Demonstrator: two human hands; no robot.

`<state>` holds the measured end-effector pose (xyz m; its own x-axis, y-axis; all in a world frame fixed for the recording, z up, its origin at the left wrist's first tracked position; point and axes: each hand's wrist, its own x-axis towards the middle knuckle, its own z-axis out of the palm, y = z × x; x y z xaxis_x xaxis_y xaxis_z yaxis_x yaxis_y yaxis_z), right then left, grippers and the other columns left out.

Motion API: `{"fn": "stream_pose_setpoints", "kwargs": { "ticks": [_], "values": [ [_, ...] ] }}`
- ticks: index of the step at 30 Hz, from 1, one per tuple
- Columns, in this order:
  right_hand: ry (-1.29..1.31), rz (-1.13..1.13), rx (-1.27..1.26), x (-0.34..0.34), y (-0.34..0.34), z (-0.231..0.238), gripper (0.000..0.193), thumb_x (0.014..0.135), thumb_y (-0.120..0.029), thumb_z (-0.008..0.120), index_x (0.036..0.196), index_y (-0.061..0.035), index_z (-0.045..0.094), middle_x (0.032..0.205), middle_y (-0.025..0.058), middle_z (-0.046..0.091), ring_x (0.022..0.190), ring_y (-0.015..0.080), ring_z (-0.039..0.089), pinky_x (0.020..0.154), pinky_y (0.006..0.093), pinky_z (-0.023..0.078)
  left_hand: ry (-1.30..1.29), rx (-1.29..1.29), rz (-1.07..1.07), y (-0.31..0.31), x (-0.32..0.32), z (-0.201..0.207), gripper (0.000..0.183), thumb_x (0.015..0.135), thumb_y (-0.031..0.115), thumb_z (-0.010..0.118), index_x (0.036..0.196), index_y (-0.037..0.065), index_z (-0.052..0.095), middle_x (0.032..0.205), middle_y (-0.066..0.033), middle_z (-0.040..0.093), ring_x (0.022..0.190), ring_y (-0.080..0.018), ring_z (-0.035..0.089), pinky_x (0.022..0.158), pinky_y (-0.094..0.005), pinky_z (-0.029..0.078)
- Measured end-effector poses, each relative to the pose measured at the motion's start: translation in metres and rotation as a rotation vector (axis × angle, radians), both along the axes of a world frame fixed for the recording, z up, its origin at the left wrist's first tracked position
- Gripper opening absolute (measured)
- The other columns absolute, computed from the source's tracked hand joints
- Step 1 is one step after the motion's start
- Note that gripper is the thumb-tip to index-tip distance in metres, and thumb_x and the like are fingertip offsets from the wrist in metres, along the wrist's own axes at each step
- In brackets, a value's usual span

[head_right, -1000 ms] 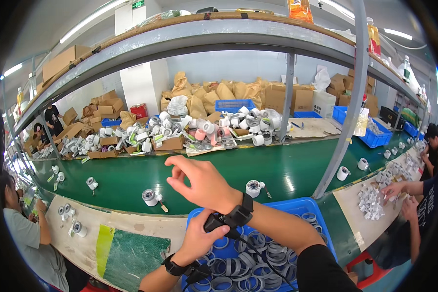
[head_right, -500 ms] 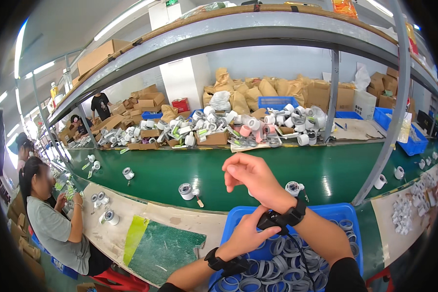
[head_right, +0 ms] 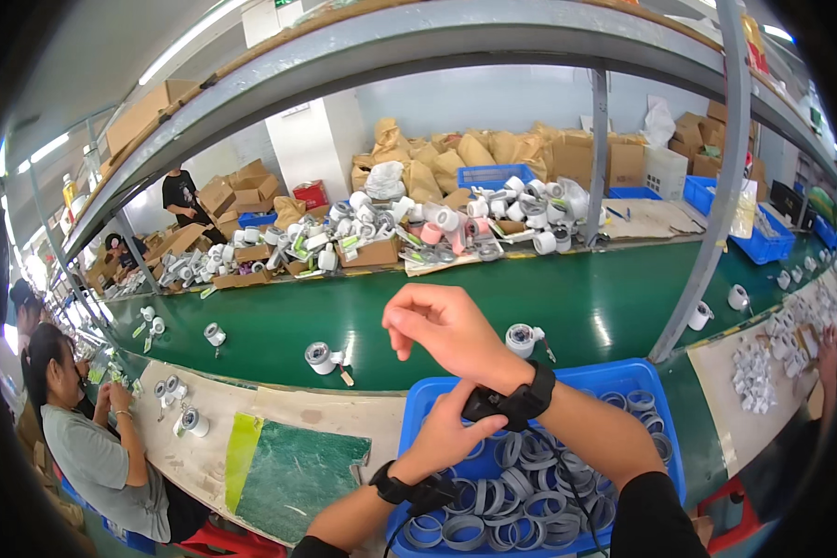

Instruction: The recorder is assembling small electronic sensor or light components by fitting plastic housings and rings onto circuit boards at a factory workbench.

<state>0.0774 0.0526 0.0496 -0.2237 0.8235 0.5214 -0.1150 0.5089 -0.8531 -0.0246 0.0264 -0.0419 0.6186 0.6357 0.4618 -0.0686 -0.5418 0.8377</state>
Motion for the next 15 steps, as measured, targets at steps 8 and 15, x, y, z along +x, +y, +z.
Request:
{"fn": "stream_pose_setpoints", "kwargs": {
  "ticks": [8,15],
  "values": [
    [-0.535,-0.335,0.407,0.034,-0.003,-0.012,0.01,0.084,-0.011,0.06,0.083,-0.0011,0.061,0.069,0.0104,0.062,0.059,0.024,0.06,0.055,0.033,0.047,0.353,0.127,-0.087,0.019,-0.027,0.026,0.049,0.077,0.014,0.072,0.119,0.001,0.051,0.094,-0.0122,0.066,0.081,-0.0204,0.065,0.074,-0.032,0.05],
    [-1.304,-0.182,0.257,0.105,-0.02,-0.104,0.017,0.082,-0.019,0.06,0.092,-0.0061,0.064,0.08,0.0116,0.065,0.074,0.0325,0.063,0.065,0.0403,0.051,0.312,0.113,0.05,0.043,-0.071,0.047,0.04,0.078,0.006,0.067,0.116,0.001,0.053,0.093,-0.009,0.065,0.079,-0.0173,0.063,0.074,-0.0291,0.05]
  ]
}}
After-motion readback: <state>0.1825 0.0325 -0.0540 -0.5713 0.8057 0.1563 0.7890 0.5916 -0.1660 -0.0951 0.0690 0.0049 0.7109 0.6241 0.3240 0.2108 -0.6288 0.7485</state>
